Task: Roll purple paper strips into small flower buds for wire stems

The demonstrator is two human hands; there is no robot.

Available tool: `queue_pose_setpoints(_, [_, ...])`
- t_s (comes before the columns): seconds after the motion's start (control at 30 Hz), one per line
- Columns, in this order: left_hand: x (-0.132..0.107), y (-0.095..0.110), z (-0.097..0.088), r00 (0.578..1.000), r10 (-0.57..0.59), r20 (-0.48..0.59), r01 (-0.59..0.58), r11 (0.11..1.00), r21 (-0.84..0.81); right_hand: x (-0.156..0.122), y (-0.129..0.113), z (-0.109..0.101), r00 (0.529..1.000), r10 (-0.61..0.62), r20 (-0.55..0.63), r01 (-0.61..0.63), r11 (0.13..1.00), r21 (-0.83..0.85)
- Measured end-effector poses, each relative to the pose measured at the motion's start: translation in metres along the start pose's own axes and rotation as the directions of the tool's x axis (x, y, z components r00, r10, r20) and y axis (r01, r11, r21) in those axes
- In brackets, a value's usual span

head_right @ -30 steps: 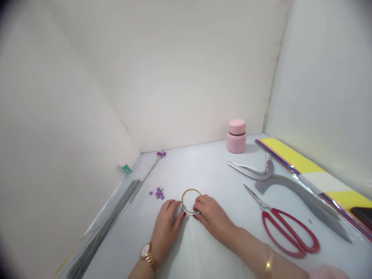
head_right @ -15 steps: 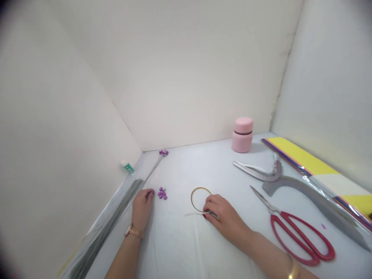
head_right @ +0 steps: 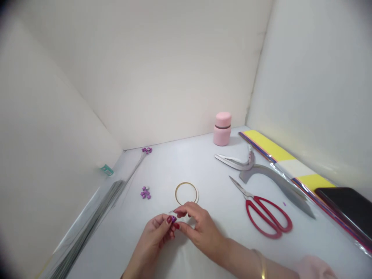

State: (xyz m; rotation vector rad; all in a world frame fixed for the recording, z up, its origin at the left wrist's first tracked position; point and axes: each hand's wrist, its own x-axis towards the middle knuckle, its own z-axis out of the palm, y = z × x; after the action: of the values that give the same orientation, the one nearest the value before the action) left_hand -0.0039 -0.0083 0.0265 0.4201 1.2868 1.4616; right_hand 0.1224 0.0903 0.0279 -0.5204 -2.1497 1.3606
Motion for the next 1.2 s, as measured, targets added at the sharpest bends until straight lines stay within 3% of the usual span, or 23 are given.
queue_pose_setpoints(0.5, [0.005, -0.01, 0.0, 0.999, -0.027, 0.034, 0.03, 0.996, -0.088, 0.002, 0.005, 0.003, 0.999, 0.032, 0.022, -0.035, 0.99, 0.135])
queue_pose_setpoints(1.0, [0.001, -0.008, 0.001, 0.993, 0.118, -0.026, -0.11, 0.972, 0.209, -0.001, 0.014, 0.003, 0.999, 0.03, 0.034, -0.03, 0.999, 0.012])
queue_pose_setpoints(1.2, [0.0, -0.012, 0.0, 0.984, 0.169, -0.049, -0.147, 0.943, 0.299, -0.002, 0.011, 0.004, 0.995, 0.088, 0.045, -0.092, 0.991, 0.097])
